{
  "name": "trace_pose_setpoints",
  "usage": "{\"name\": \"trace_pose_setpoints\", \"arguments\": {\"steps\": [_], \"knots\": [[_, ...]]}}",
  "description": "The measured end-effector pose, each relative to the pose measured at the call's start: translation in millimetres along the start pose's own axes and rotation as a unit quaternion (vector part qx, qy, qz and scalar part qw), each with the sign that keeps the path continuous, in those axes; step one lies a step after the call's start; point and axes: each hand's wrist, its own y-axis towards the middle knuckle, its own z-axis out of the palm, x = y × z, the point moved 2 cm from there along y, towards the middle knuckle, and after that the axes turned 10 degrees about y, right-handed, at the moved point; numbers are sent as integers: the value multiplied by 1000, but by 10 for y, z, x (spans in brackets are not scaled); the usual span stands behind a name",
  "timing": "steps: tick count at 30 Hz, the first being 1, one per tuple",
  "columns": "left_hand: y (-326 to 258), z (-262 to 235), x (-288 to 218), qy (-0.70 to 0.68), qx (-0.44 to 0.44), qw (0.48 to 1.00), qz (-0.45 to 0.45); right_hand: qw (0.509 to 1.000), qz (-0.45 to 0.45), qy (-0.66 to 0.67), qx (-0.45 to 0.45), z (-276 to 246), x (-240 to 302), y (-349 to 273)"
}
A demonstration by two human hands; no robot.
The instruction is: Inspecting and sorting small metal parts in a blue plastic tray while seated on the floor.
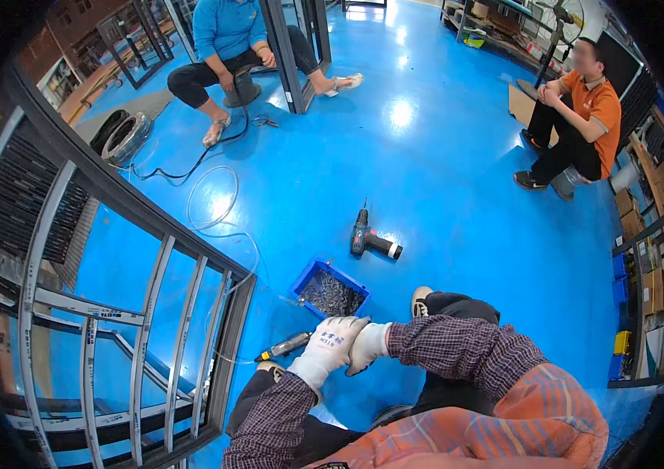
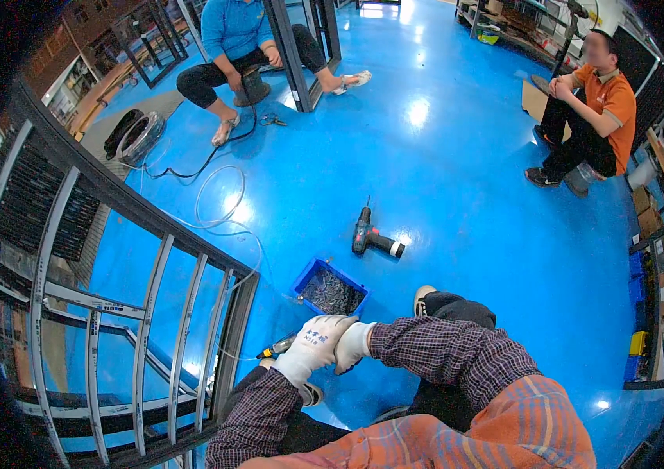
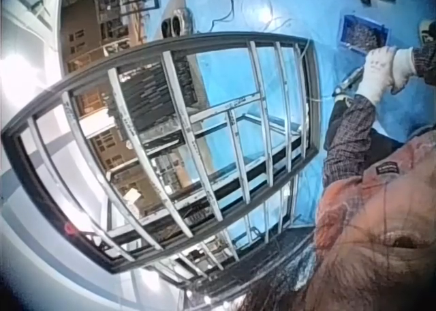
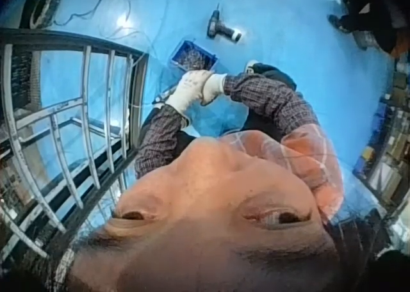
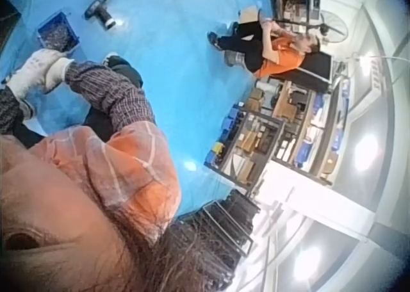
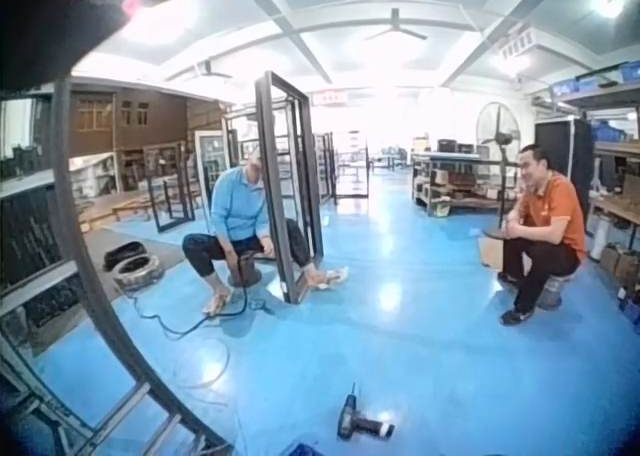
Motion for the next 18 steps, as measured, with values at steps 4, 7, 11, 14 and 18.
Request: {"name": "trace_pose_setpoints", "arguments": {"steps": [4, 7, 11, 14, 18], "knots": [[17, -11, -7, 4, 5, 1000, 2, 1000, -10, -7, -12, 40, -50, 22], [7, -11, 8, 6, 12, 1000, 1, 1000, 12, 6, 12, -34, 29, -20], [18, -26, 4, 6, 17, 1000, -2, 1000, 17, 12, 9, -32, 28, -18], [15, -49, -2, 7, 20, 1000, -5, 1000, 13, 13, -1, -34, 18, 0], [-21, -81, -5, 39, 1, 999, -10, 998, 41, 24, 29, -33, 8, 42]]}}
